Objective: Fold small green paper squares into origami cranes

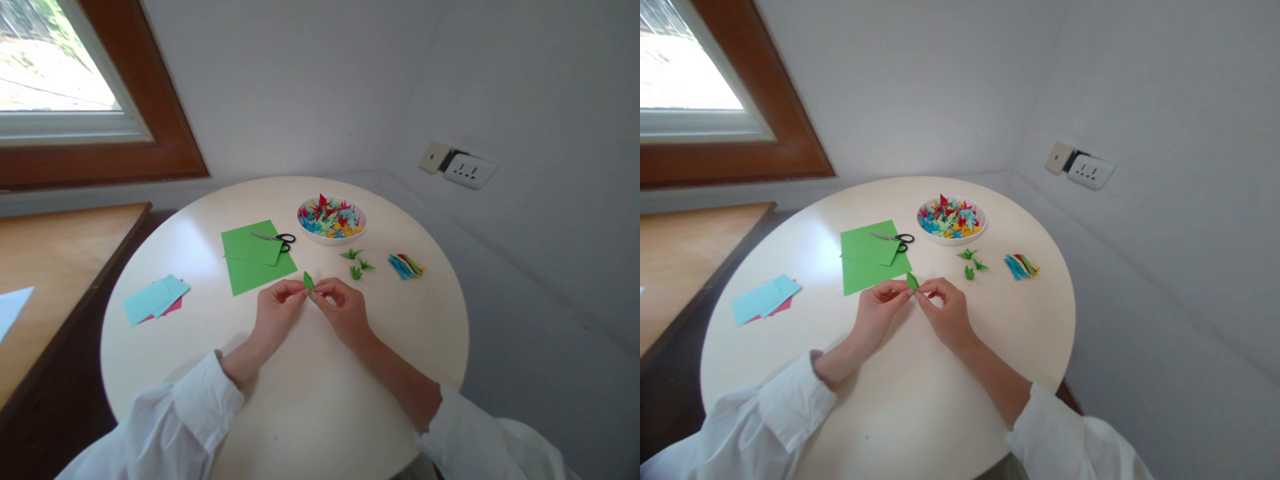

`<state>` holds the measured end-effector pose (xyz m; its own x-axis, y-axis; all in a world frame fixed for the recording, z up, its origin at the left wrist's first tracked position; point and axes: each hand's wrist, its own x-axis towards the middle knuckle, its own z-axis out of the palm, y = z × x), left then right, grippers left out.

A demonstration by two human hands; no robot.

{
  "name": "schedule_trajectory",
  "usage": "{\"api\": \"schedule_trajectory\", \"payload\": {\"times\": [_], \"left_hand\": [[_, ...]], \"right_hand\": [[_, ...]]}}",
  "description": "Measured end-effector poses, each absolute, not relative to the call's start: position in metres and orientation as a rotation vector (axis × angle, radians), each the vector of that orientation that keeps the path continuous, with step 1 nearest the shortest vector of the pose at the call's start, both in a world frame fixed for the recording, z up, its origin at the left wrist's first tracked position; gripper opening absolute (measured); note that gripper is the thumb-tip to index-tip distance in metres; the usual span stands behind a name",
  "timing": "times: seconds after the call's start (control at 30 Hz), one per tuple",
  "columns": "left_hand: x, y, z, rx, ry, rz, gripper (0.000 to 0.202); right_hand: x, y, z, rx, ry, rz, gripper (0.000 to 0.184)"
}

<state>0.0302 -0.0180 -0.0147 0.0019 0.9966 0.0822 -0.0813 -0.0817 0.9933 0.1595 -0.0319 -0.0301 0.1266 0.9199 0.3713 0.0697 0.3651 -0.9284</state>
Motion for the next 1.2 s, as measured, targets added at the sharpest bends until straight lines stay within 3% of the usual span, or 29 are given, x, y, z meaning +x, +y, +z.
{"api": "schedule_trajectory", "payload": {"times": [0.47, 1.2], "left_hand": [[0.034, -0.016, -0.020, 1.076, 0.908, 1.207, 0.026], [0.031, -0.012, -0.028, 1.398, 1.001, 1.134, 0.023]], "right_hand": [[0.159, -0.031, -0.025, -1.125, -1.107, 0.987, 0.011], [0.160, -0.028, -0.025, -1.140, -1.043, 1.073, 0.015]]}}
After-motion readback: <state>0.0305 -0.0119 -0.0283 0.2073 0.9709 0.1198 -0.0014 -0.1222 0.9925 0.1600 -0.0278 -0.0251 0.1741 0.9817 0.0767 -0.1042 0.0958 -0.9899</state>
